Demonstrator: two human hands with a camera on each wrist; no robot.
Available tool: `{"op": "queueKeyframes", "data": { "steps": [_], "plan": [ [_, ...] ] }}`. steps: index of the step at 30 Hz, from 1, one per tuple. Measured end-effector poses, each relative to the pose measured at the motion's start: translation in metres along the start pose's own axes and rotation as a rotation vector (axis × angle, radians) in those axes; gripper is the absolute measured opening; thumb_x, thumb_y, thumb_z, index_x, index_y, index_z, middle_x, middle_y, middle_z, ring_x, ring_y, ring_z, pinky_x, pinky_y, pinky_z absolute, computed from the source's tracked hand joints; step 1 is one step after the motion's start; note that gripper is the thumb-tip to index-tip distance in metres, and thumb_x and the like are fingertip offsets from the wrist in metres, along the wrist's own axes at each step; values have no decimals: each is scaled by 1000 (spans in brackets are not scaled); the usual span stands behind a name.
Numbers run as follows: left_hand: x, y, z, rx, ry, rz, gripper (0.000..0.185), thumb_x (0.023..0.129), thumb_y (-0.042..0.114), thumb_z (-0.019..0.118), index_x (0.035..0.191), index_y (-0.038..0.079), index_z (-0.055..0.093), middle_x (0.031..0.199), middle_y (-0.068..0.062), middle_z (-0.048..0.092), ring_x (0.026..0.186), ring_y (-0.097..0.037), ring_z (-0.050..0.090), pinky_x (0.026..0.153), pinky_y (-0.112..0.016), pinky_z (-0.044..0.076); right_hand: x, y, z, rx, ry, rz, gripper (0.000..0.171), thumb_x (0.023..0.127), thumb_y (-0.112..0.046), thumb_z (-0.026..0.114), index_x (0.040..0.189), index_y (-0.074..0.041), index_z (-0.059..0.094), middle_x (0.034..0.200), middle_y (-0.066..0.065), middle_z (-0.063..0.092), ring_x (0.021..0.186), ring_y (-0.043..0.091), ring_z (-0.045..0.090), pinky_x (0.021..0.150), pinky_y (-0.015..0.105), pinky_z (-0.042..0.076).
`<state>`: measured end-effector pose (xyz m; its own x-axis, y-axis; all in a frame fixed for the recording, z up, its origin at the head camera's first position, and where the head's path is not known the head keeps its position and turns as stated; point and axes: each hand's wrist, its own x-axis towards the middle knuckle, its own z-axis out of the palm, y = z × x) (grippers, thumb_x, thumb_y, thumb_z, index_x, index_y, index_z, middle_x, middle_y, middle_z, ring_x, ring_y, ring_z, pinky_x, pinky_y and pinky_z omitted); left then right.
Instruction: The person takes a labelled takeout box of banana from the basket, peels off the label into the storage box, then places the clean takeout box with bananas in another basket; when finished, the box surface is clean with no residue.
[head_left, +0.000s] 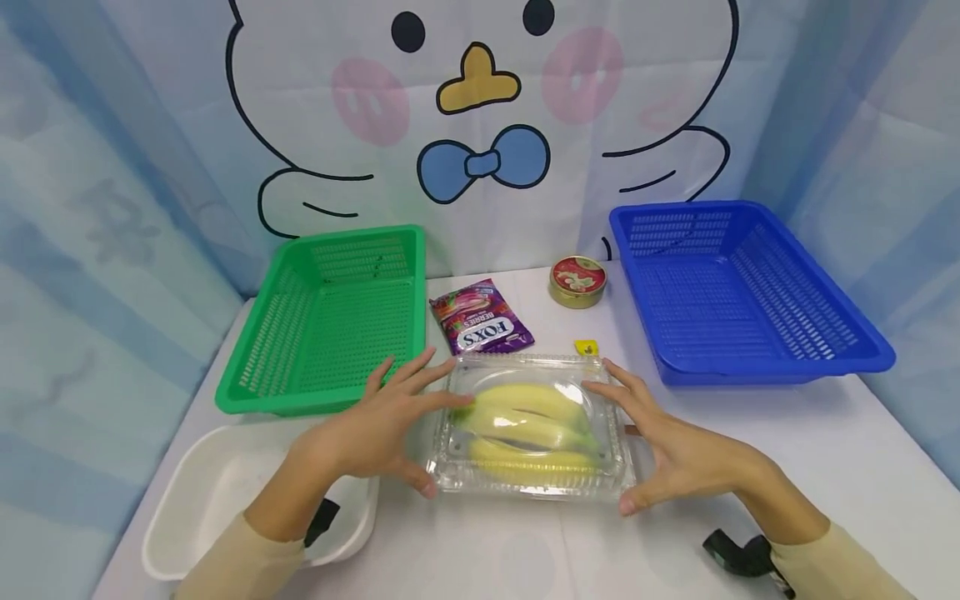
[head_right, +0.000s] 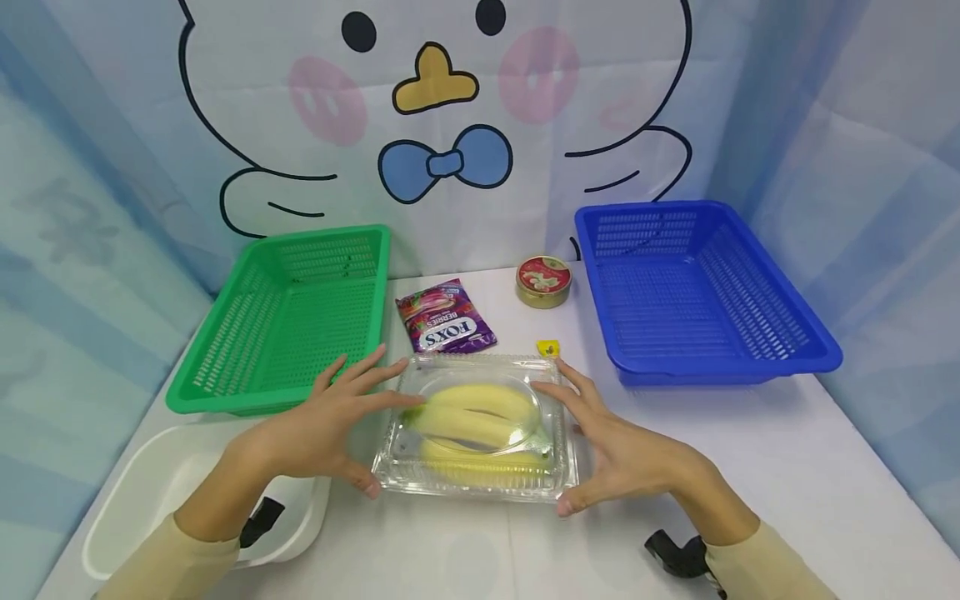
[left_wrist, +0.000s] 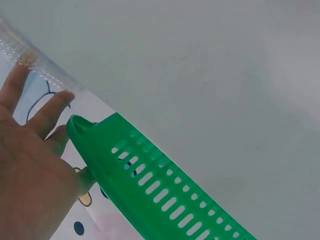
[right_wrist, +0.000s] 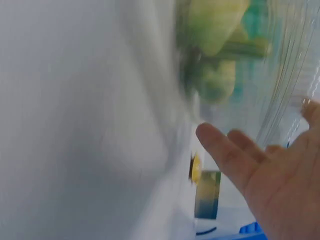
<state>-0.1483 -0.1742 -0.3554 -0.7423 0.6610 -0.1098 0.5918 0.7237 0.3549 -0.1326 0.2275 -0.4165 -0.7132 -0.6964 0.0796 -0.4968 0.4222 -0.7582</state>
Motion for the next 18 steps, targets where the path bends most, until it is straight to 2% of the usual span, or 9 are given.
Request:
{"op": "queueKeyframes", "data": {
  "steps": [4,9,12,18],
  "plan": [
    [2,0,1,30,20,16,102,56,51,98,147,32,57,171,-5,21,160,-31,9,121,-68,-10,2,-6,-1,-31,34,59,112,77,-37,91,164,-26,20,170,12,-7,149,49,21,100,56,53],
    [5,2,1,11,-23,10,101,59,47,98,149,30,55,172,0,20,158,-26,21,121,-67,-12,0,-3,-2,4,61,81,105,80,-31,90,163,-27,26,171,13,-1,148,51,24,102,58,50],
    [6,2,0,3,-44,18,101,60,48,97,150,29,54,171,3,21,156,-25,25,119,-71,-11,0,-1,-1,13,76,82,103,79,-30,90,162,-27,29,171,12,1,149,52,23,103,58,49],
    [5,3,-1,-14,-51,18,94,68,52,92,150,27,54,172,5,19,157,-23,22,119,-73,-8,-1,1,-1,13,111,58,103,77,-29,93,161,-24,34,172,9,6,149,52,24,104,57,47]
  ]
}}
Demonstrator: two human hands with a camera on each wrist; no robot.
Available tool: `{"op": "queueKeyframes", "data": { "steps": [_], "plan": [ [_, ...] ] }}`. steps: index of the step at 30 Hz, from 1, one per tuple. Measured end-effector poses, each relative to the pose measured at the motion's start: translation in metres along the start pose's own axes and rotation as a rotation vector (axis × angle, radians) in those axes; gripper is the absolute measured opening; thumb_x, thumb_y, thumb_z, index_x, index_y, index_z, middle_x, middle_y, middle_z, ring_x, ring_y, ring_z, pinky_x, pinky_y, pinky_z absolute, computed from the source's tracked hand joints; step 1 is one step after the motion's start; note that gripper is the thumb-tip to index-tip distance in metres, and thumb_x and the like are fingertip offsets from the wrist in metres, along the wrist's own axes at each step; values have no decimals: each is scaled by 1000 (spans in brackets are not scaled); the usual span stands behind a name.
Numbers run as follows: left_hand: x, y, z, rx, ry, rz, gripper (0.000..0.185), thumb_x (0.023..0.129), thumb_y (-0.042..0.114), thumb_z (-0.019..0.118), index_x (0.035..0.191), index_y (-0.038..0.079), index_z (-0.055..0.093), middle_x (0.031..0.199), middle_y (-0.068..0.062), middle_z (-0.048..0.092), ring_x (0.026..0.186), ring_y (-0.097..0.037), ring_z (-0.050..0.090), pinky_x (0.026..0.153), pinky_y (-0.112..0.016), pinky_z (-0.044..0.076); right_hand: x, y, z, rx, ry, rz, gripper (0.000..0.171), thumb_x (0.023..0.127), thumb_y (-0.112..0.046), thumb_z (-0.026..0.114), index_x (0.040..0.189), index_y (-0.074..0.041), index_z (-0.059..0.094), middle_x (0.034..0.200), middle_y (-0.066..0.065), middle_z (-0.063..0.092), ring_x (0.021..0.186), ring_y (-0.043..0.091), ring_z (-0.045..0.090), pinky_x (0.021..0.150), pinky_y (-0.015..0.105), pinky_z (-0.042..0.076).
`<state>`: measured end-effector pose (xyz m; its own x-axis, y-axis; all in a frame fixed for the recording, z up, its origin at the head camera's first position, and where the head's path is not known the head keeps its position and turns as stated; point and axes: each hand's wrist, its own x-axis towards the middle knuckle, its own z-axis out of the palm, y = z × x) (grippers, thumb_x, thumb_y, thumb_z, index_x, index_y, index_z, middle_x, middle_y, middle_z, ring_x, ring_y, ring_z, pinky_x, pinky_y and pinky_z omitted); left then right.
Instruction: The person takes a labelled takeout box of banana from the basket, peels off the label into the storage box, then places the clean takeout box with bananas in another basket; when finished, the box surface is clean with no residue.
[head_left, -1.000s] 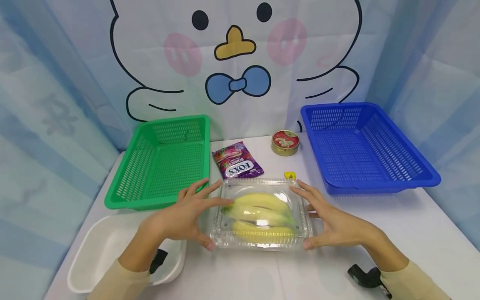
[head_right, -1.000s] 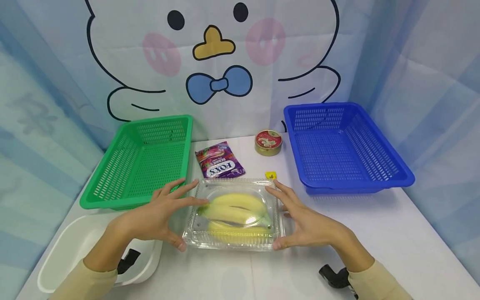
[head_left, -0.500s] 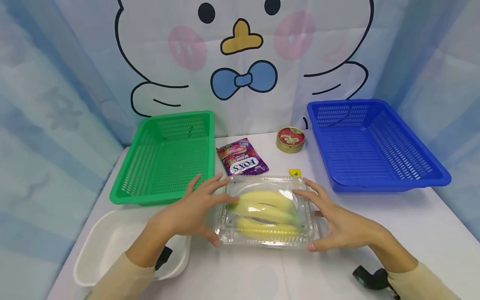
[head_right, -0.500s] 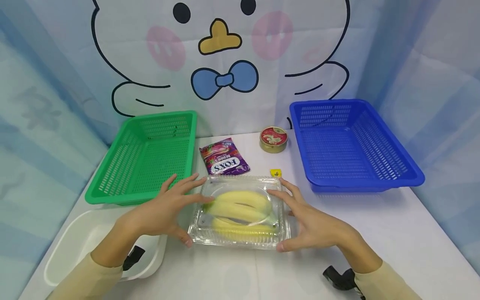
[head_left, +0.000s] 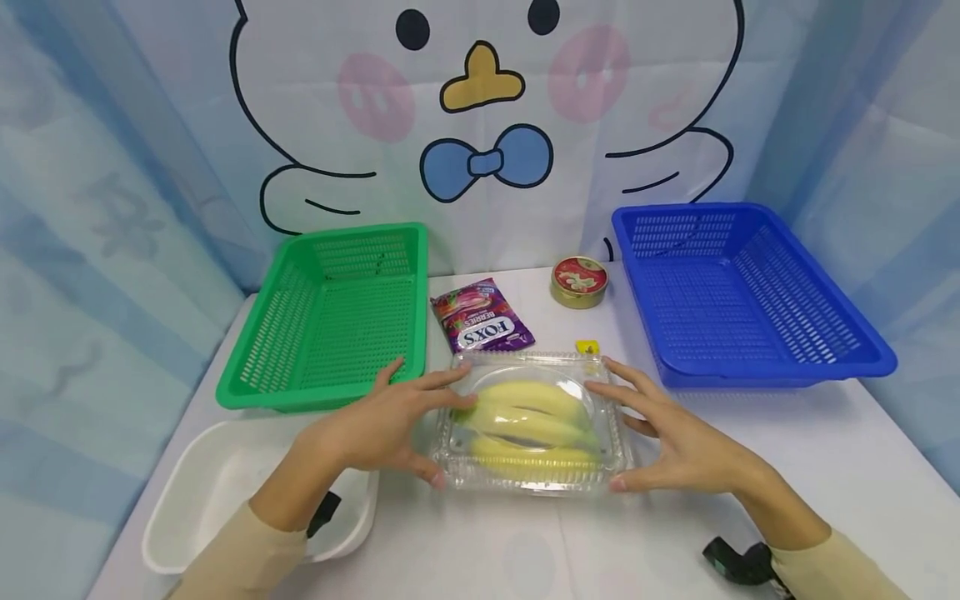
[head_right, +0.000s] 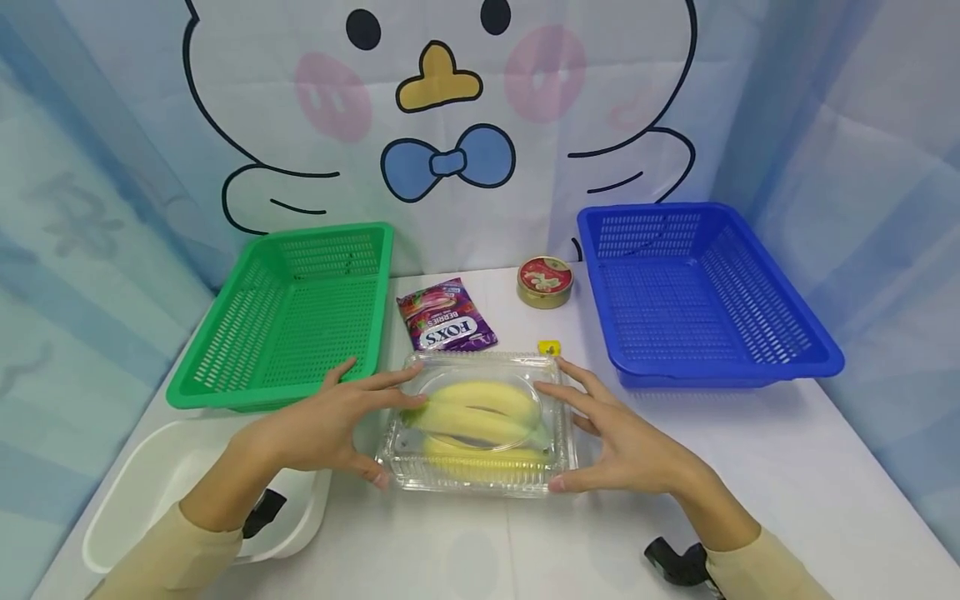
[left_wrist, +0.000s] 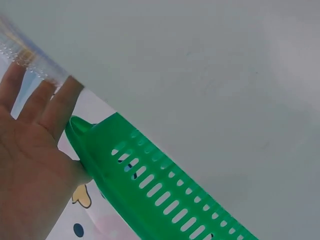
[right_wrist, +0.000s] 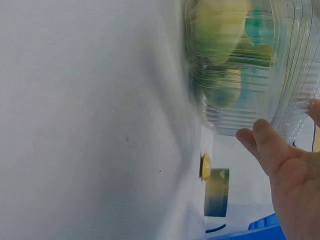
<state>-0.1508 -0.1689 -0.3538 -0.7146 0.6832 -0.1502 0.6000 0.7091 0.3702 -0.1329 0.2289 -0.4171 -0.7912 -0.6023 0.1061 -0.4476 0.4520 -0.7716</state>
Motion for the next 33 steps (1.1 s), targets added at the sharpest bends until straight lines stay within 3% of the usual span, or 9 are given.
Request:
{"op": "queueKeyframes", "data": {
  "steps": [7,14,22,28,33],
  "plan": [
    [-5,2,4,-28,-18,-65,91,72,55,87,153,36,50,174,-2,4,157,-36,19,120,-71,-8,-1,3,2,30,16,-26,104,74,-25,95,160,-21,37,171,10,8,148,52,24,101,56,50],
    [-6,1,7,-22,-31,-85,88,77,56,83,155,40,45,174,1,3,155,-35,25,119,-70,-12,-2,6,3,49,25,-10,103,74,-22,95,159,-21,38,171,9,9,146,49,27,93,38,59],
    [-7,-2,9,-10,-26,-47,84,84,58,77,157,41,40,174,0,2,154,-37,28,118,-71,-13,-3,6,4,66,39,-2,101,74,-22,95,159,-20,40,171,10,10,146,55,26,93,51,58],
    [-10,-1,9,-78,57,-8,84,80,52,84,154,38,47,174,-1,8,155,-36,26,117,-75,-10,-2,4,-1,99,52,-27,100,73,-18,95,158,-21,42,171,6,9,147,51,26,93,48,59],
    [-11,-2,5,-151,171,74,78,79,51,86,149,39,53,173,2,12,155,-32,26,116,-78,3,-3,-6,-10,111,94,-53,102,70,-15,97,157,-23,43,172,2,11,149,25,29,93,38,60]
  ]
}}
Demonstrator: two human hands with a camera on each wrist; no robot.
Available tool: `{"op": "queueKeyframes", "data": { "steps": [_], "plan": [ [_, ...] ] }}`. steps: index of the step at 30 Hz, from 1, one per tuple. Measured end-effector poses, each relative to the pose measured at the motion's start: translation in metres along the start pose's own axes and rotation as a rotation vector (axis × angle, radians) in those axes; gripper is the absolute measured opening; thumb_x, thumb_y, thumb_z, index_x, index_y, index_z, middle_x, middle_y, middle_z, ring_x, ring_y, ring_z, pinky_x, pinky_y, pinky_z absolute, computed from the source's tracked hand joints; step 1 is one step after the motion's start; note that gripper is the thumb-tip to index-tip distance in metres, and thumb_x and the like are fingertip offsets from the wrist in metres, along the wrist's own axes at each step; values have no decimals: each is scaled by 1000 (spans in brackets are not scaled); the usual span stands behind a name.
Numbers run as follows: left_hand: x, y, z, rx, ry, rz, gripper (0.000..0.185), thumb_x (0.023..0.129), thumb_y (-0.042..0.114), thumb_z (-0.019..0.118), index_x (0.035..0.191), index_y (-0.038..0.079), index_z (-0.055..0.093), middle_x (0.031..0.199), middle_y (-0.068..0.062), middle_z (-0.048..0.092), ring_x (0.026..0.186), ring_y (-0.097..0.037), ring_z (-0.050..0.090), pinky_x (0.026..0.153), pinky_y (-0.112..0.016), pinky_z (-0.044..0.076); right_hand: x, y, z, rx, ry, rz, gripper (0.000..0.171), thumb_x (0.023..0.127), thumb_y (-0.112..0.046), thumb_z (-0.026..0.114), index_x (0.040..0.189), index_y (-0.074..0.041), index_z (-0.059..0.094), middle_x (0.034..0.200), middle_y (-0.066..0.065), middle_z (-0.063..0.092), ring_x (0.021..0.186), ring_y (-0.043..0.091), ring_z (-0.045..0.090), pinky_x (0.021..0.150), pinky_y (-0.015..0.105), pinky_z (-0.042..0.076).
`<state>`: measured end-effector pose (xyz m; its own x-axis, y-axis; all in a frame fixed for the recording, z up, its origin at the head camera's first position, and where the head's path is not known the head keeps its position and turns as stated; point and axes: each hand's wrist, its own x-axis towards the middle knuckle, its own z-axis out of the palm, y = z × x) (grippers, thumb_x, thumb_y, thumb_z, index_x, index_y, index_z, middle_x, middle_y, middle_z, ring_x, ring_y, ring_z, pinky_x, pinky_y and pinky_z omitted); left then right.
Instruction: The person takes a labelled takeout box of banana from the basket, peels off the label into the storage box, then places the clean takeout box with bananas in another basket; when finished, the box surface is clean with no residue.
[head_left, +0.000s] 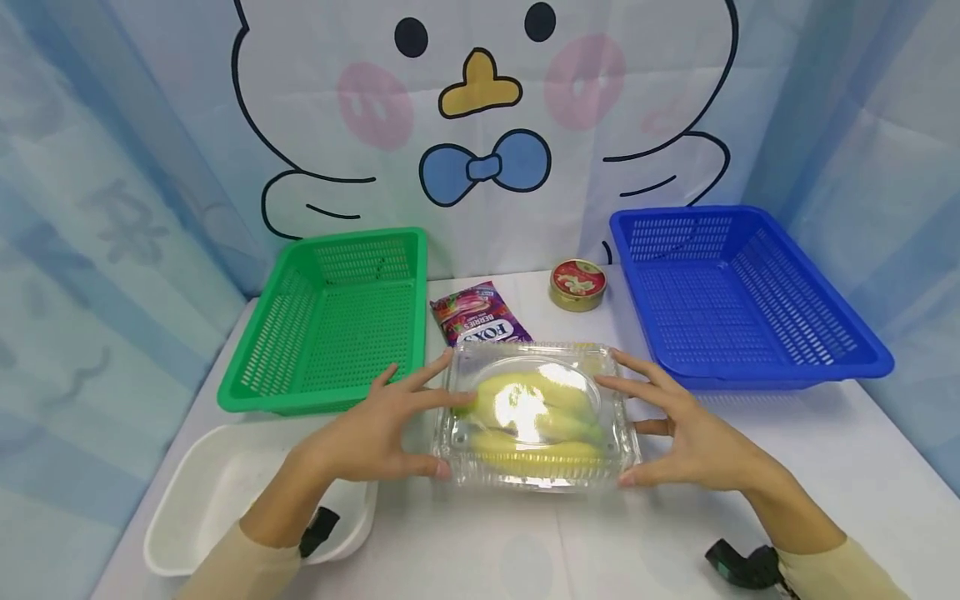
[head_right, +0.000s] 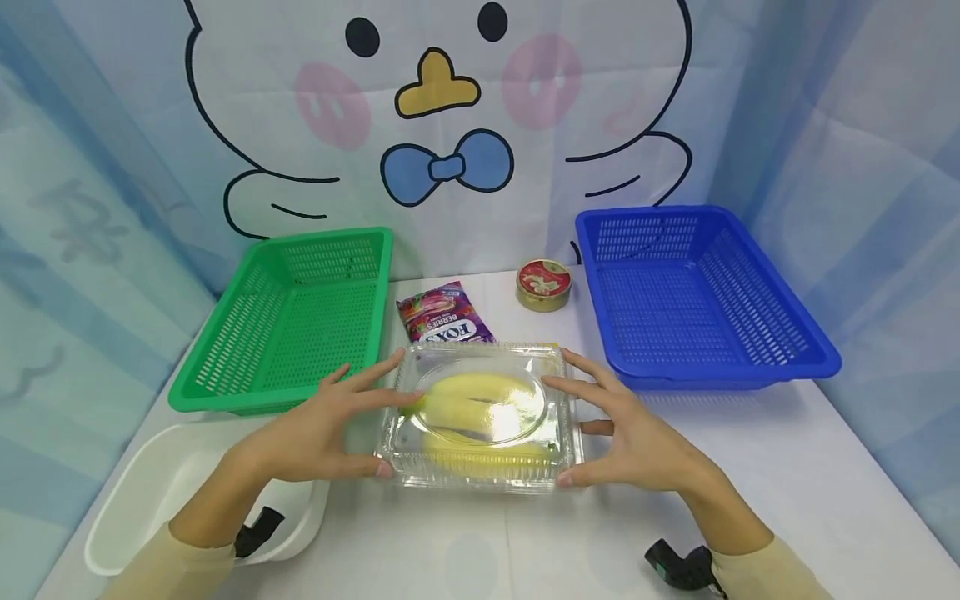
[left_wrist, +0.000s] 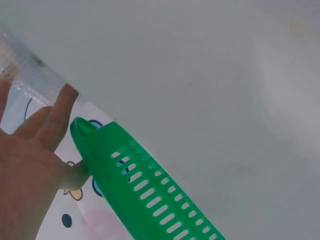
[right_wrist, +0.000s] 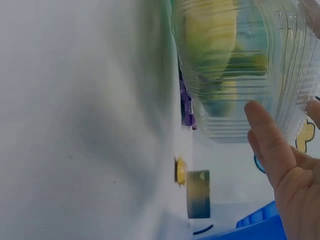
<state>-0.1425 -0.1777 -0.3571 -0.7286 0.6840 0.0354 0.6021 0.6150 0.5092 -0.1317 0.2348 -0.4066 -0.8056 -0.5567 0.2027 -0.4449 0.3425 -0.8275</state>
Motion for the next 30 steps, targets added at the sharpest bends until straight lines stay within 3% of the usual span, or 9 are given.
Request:
{"op": "queueKeyframes", "data": {
  "steps": [3,5,7,10,15,21,23,26,30],
  "plan": [
    [0,-1,-5,-73,82,63,74,79,46,88,146,37,57,173,3,14,156,-31,25,117,-75,19,2,-8,-6,4,24,-28,103,69,-12,97,157,-21,44,171,2,12,147,8,30,94,33,59],
    [0,-1,-8,-132,126,98,73,79,42,90,144,34,59,173,2,15,157,-30,21,115,-72,27,5,-12,-10,8,34,-45,103,68,-9,96,156,-19,45,171,2,13,147,4,30,95,32,58],
    [0,-2,-12,-180,157,126,73,79,38,90,145,32,59,173,2,14,158,-29,18,113,-70,33,8,-17,-14,9,43,-56,103,68,-6,96,156,-18,45,171,2,13,147,5,30,95,31,57],
    [0,-3,-17,-226,191,160,76,78,30,91,147,29,58,173,1,12,159,-28,14,113,-72,32,13,-23,-17,-4,49,-66,104,67,-5,96,156,-17,45,171,1,14,148,9,28,96,32,57],
    [0,-4,-30,-257,217,168,84,77,23,90,151,28,52,173,1,13,158,-26,14,112,-72,32,25,-32,-21,-10,50,-72,104,68,-5,96,157,-21,44,171,-2,14,149,12,27,97,32,56],
    [-3,-11,-48,-344,214,181,88,79,11,88,155,24,46,173,1,9,158,-23,14,112,-65,38,47,-40,-22,-10,45,-83,102,71,-8,94,157,-26,44,170,-3,15,147,27,33,97,44,58],
    [-4,-14,-55,-363,220,179,90,78,7,87,156,23,46,173,2,9,157,-22,18,114,-61,37,56,-44,-23,-9,44,-90,101,71,-8,94,157,-26,44,170,-3,15,146,30,34,96,44,58],
    [-7,-20,-65,-391,243,177,92,76,-1,87,156,18,45,173,1,10,156,-22,22,117,-45,39,71,-51,-22,6,32,-110,100,72,-10,94,157,-26,45,170,-3,14,146,30,34,95,41,58],
    [-11,-32,-76,-429,282,179,93,74,-9,86,156,10,44,173,-3,14,154,-23,27,111,-25,43,90,-60,-20,19,13,-131,99,73,-11,94,157,-26,44,171,-4,12,148,29,34,97,40,58]
  ]
}}
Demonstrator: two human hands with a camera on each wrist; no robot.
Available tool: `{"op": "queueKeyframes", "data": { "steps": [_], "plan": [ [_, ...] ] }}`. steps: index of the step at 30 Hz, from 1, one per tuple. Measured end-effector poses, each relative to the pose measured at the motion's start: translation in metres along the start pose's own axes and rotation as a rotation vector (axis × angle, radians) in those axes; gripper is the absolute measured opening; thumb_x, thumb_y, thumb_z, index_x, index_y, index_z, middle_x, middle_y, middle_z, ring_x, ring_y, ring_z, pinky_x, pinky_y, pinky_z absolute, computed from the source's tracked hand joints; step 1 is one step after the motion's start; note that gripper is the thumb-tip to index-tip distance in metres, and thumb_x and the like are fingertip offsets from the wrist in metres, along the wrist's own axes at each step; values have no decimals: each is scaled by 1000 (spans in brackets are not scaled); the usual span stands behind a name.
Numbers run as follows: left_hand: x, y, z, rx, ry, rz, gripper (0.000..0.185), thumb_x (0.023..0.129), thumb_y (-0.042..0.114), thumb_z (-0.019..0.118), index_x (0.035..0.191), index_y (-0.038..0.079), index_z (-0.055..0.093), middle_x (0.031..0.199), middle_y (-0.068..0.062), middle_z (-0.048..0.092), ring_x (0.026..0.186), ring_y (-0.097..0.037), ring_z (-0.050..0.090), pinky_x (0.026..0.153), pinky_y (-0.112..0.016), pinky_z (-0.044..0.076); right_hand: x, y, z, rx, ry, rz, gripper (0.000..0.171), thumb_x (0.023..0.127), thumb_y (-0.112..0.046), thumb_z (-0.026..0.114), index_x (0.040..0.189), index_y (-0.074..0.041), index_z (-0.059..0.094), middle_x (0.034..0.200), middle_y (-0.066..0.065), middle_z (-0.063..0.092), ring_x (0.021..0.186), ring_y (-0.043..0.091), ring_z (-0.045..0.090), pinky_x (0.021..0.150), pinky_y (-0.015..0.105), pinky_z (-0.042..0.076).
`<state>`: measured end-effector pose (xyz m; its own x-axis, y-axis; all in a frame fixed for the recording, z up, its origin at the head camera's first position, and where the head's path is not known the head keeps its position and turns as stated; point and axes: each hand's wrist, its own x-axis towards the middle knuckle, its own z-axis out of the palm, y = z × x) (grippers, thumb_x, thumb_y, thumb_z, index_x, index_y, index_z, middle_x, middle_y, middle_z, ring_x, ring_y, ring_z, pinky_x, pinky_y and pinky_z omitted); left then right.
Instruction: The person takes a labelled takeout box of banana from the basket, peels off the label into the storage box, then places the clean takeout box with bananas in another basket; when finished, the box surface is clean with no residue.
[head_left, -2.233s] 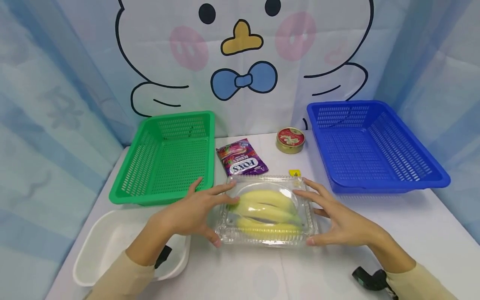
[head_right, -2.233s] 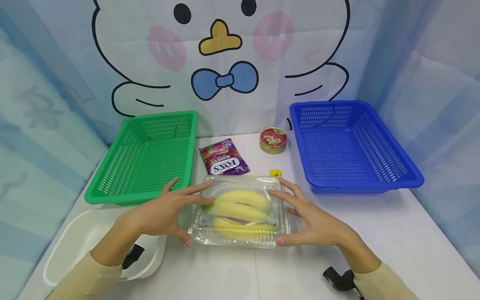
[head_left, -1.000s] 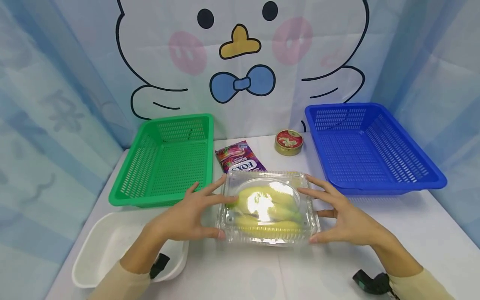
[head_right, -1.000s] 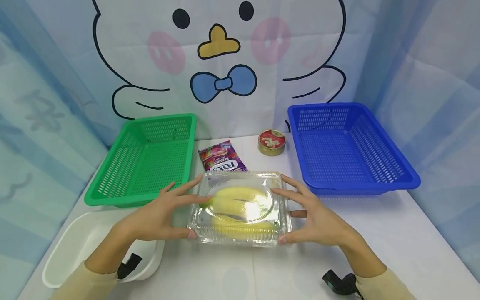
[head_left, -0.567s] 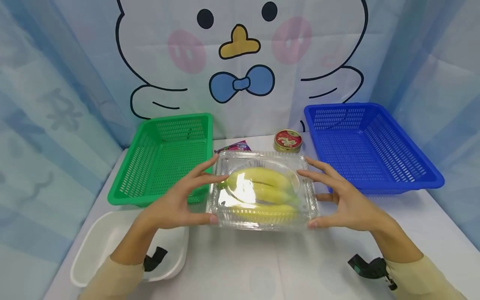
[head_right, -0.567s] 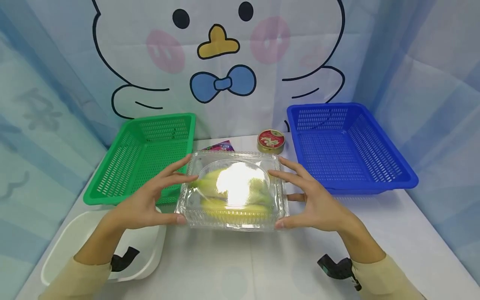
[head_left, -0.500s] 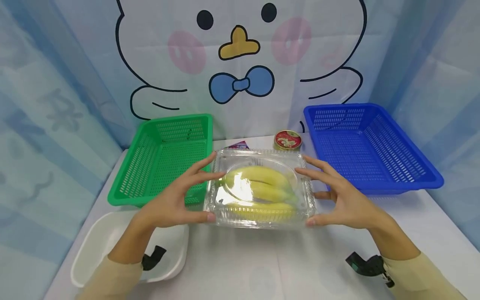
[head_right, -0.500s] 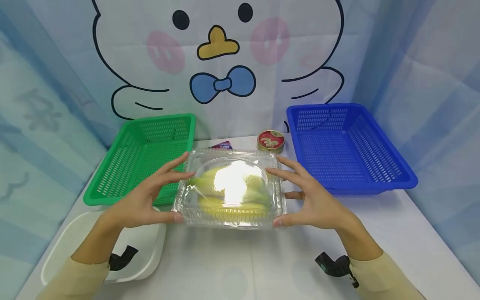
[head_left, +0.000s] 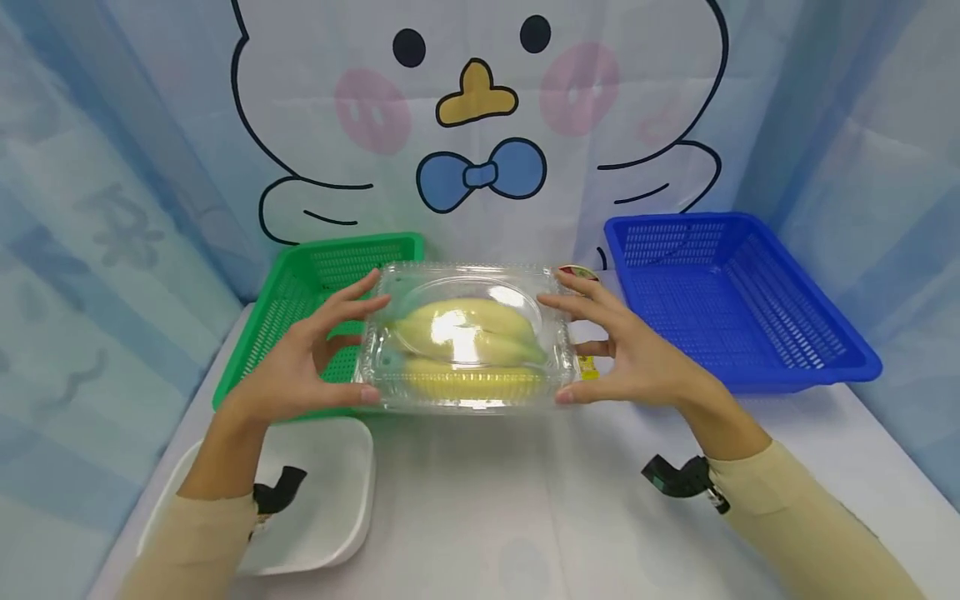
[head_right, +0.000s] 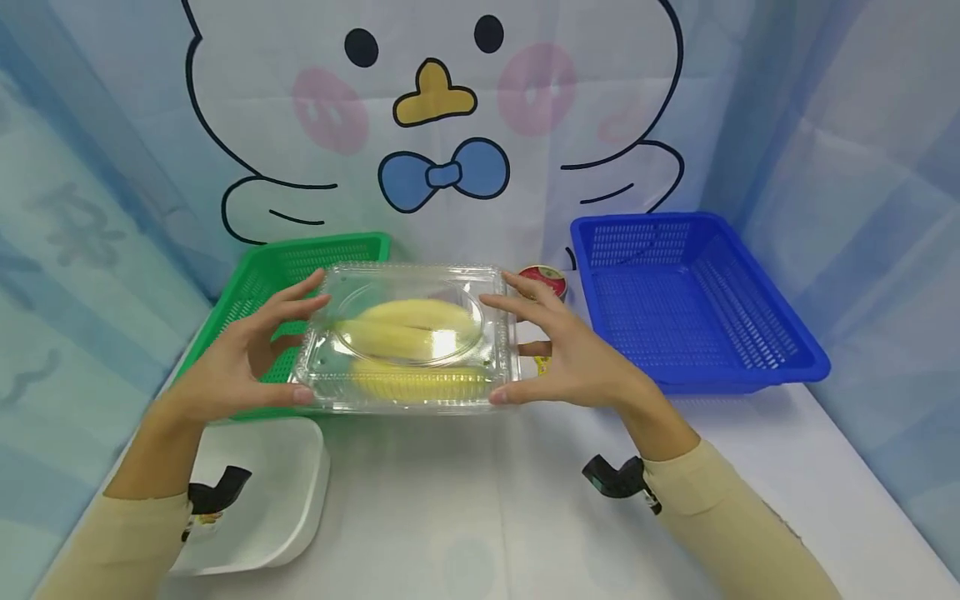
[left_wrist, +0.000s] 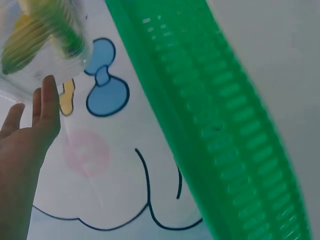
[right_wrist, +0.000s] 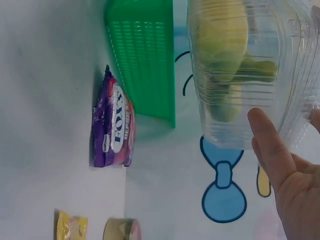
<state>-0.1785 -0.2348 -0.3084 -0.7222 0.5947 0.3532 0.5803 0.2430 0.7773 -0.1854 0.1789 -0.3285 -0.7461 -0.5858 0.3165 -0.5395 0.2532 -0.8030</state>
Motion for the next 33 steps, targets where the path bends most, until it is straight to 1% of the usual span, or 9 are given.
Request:
{"op": "queueKeyframes", "data": {
  "steps": [7,11,15,20,23,25,28,31,33],
  "plan": [
    [-7,-5,-37,-93,23,-24,86,78,-18,78,154,2,44,173,-7,14,154,-19,28,113,-21,38,43,-5,10,-2,-23,2,93,77,-20,92,156,-28,45,171,-6,12,140,33,39,101,46,56],
    [-12,-7,-55,-118,35,-58,85,79,-19,75,154,2,44,173,-6,15,152,-19,30,113,-19,38,64,-6,17,38,-44,7,92,78,-21,92,157,-27,44,171,-5,12,139,32,40,101,44,55],
    [-19,-11,-69,-142,35,-76,85,80,-22,72,156,2,41,173,-6,13,151,-20,31,113,-18,36,83,-7,22,42,-62,20,91,78,-24,91,156,-32,44,170,-8,12,140,28,40,102,41,55],
    [-31,-21,-79,-195,47,-61,85,83,-24,66,158,0,36,174,-6,10,156,-16,23,116,-18,33,105,-10,31,33,-95,4,92,79,-25,91,157,-30,43,171,-6,9,141,30,38,103,43,54],
    [-40,-26,-85,-212,84,-56,84,84,-26,64,158,-1,35,173,-7,13,158,-14,18,116,-18,33,119,-12,36,41,-117,0,92,79,-26,91,157,-28,43,171,-4,8,140,30,39,105,41,53],
    [-45,-28,-89,-211,121,-69,83,84,-26,63,158,0,35,173,-7,16,158,-13,19,114,-17,33,129,-14,41,49,-131,-5,92,79,-27,91,157,-27,43,171,-2,8,139,30,40,105,39,53],
    [-50,-30,-94,-183,172,-109,83,86,-25,63,159,3,35,173,-6,17,156,-14,22,111,-15,37,142,-16,50,60,-143,-18,92,79,-29,91,157,-25,42,171,1,7,140,29,39,103,36,54],
    [-55,-30,-96,-126,199,-171,84,88,-21,64,161,9,34,173,-2,13,154,-18,23,107,-12,40,152,-17,57,56,-151,-28,93,80,-30,90,158,-24,41,171,2,6,143,30,37,102,35,54],
    [-58,-30,-96,-91,217,-210,85,89,-19,66,162,13,33,174,1,13,153,-20,23,106,-10,39,158,-17,62,55,-155,-27,93,80,-30,90,158,-24,41,172,2,5,144,32,36,104,35,53]
  ]
}}
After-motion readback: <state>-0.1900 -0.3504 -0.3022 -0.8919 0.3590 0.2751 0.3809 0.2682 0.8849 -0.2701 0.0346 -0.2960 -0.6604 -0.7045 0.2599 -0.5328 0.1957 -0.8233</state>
